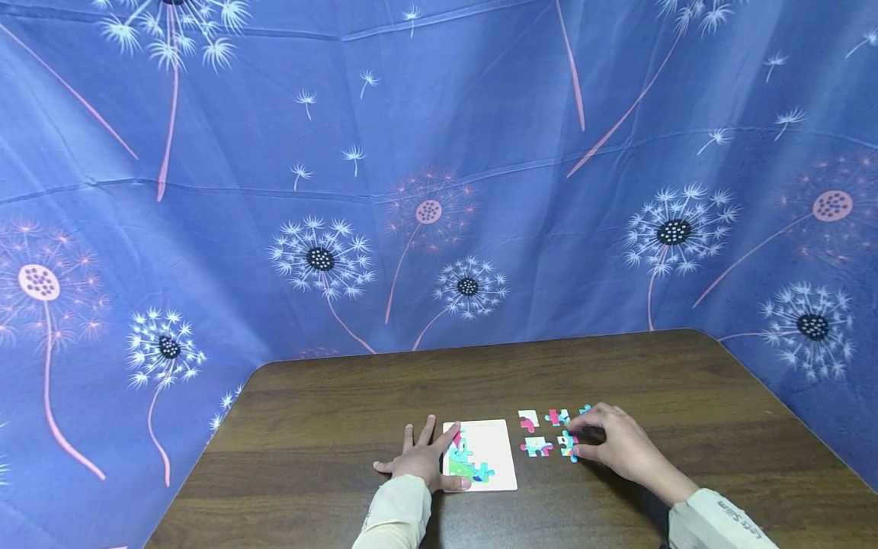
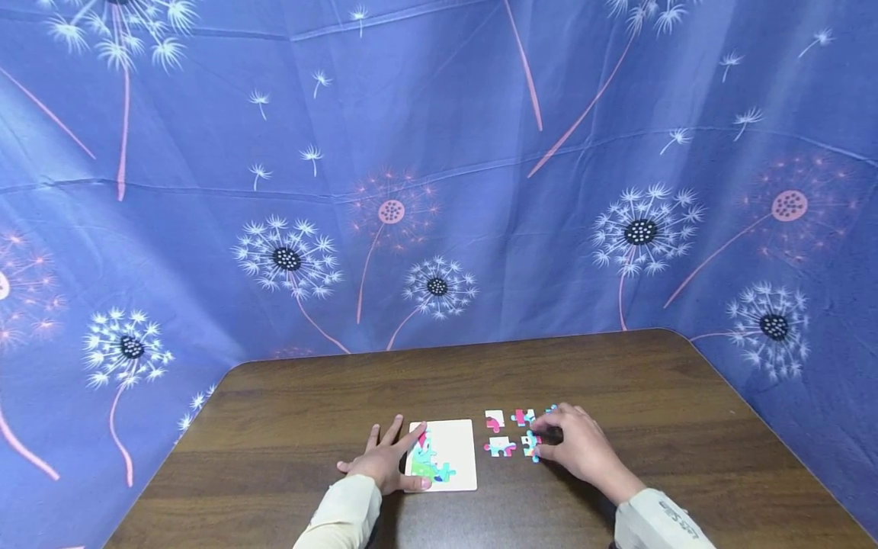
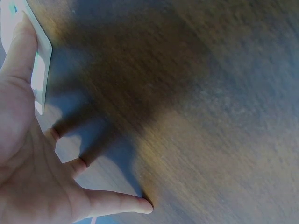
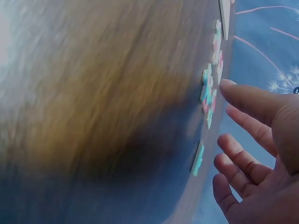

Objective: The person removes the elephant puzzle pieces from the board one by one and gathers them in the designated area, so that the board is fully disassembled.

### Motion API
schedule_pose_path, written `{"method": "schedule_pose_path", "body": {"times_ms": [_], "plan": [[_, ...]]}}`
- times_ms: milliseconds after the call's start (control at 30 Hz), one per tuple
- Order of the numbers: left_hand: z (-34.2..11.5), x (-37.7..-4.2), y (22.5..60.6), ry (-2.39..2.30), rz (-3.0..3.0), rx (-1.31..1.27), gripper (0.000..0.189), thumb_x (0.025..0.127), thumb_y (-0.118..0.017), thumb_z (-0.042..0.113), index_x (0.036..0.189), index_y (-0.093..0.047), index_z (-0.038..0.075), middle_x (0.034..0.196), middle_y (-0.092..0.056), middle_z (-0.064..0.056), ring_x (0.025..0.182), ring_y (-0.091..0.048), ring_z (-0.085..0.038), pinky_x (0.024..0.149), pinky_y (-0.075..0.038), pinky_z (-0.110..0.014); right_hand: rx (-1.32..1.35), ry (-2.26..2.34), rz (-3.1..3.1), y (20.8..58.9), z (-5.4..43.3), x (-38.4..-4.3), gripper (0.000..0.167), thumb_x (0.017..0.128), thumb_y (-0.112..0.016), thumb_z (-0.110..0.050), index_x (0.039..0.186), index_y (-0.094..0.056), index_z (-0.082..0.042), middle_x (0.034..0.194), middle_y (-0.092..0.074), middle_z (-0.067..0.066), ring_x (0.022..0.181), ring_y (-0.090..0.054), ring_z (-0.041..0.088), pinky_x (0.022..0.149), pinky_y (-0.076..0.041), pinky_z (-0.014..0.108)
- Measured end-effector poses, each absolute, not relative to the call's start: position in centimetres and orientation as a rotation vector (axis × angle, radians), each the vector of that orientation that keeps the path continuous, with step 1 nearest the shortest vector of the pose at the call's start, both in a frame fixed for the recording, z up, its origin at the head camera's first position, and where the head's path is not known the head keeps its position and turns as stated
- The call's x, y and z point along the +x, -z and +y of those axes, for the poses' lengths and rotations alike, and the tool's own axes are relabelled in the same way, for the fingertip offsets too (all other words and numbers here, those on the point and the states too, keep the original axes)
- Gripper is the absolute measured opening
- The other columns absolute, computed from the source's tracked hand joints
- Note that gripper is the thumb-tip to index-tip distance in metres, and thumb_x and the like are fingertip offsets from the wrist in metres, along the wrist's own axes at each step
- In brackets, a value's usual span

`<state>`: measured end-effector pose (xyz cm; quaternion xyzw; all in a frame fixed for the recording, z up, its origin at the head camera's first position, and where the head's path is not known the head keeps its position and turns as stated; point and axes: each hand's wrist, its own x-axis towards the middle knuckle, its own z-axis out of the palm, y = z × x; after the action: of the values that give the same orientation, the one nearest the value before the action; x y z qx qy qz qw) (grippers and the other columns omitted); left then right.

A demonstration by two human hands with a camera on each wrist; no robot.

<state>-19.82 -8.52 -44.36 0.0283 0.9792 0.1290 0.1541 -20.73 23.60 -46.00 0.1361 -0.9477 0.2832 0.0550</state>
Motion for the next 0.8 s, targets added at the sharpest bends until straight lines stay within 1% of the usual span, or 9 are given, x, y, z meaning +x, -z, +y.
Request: {"method": "schedule_pose_path", "body": {"times_ms": [133,300,400,467,533,567,667,767,800], "plan": [[-8.5,-19.8,44.3,-0.374,2.801,0.082,0.091,0.079,-0.082,0.052,0.157,-0.037,0.04,0.167,-0.025,0.0,0.153,-0.018,-0.039,0.088,-0.028,-0.09,0.458,-0.903,-2.794,46.0,23.0,-20.5,0.026,0.075,-0.091,-0.021,0.099,-0.078,-0.02,0.099,-0.065,-0.006,0.1,-0.063,0.03,0.083,-0.052,0.05],[-8.5,-19.9,44.4,-0.349,2.798,0.075,0.092,0.079,-0.081,0.054,0.157,-0.036,0.04,0.167,-0.024,0.001,0.153,-0.019,-0.038,0.089,-0.029,-0.089,0.477,-0.995,-2.782,45.8,22.1,-20.4,0.028,0.077,-0.09,-0.023,0.101,-0.077,-0.017,0.097,-0.065,-0.007,0.092,-0.063,0.021,0.077,-0.053,0.039],[-8.5,-20.2,44.7,-0.335,2.797,0.067,0.093,0.078,-0.081,0.055,0.157,-0.035,0.041,0.167,-0.024,0.002,0.153,-0.019,-0.037,0.089,-0.029,-0.089,0.48,-1.054,-2.778,45.7,21.4,-20.2,0.029,0.078,-0.09,-0.025,0.103,-0.078,-0.016,0.097,-0.066,-0.005,0.085,-0.059,0.016,0.07,-0.05,0.032],[-8.5,-20.4,44.9,-0.334,2.796,0.063,0.093,0.077,-0.081,0.056,0.157,-0.035,0.042,0.167,-0.024,0.002,0.153,-0.019,-0.037,0.088,-0.028,-0.09,0.48,-1.074,-2.78,45.6,20.9,-20.0,0.03,0.078,-0.089,-0.025,0.104,-0.078,-0.015,0.094,-0.065,-0.004,0.08,-0.055,0.013,0.068,-0.046,0.031],[-8.5,-20.5,45.1,-0.331,2.793,0.059,0.094,0.077,-0.081,0.056,0.157,-0.034,0.043,0.167,-0.023,0.003,0.154,-0.018,-0.037,0.088,-0.028,-0.09,0.487,-1.085,-2.779,45.6,20.4,-19.9,0.031,0.078,-0.089,-0.026,0.105,-0.078,-0.015,0.095,-0.066,-0.005,0.078,-0.052,0.012,0.076,-0.048,0.035],[-8.5,-20.5,45.1,-0.329,2.793,0.059,0.094,0.077,-0.081,0.056,0.157,-0.034,0.043,0.167,-0.023,0.003,0.154,-0.018,-0.036,0.088,-0.028,-0.09,0.482,-1.094,-2.785,45.5,20.1,-19.8,0.031,0.079,-0.089,-0.025,0.106,-0.078,-0.016,0.094,-0.066,-0.005,0.077,-0.051,0.012,0.077,-0.048,0.037],[-8.5,-20.5,45.2,-0.325,2.795,0.058,0.094,0.077,-0.081,0.057,0.157,-0.034,0.044,0.167,-0.023,0.003,0.154,-0.018,-0.036,0.088,-0.028,-0.09,0.507,-1.112,-2.79,45.6,19.5,-19.7,0.033,0.079,-0.088,-0.025,0.109,-0.078,-0.016,0.099,-0.072,-0.004,0.082,-0.057,0.014,0.082,-0.049,0.041],[-8.5,-20.5,45.2,-0.318,2.801,0.063,0.094,0.077,-0.081,0.057,0.157,-0.034,0.044,0.167,-0.023,0.003,0.154,-0.018,-0.036,0.087,-0.028,-0.09,0.542,-1.138,-2.783,45.6,19.0,-19.7,0.034,0.079,-0.089,-0.025,0.109,-0.078,-0.015,0.098,-0.074,-0.004,0.086,-0.06,0.016,0.072,-0.05,0.033],[-8.5,-20.5,45.2,-0.318,2.803,0.065,0.094,0.077,-0.081,0.057,0.157,-0.034,0.044,0.167,-0.023,0.003,0.154,-0.018,-0.036,0.087,-0.029,-0.09,0.558,-1.139,-2.778,45.7,18.8,-19.7,0.034,0.078,-0.089,-0.025,0.109,-0.078,-0.014,0.097,-0.073,-0.004,0.086,-0.06,0.016,0.071,-0.05,0.031]]}}
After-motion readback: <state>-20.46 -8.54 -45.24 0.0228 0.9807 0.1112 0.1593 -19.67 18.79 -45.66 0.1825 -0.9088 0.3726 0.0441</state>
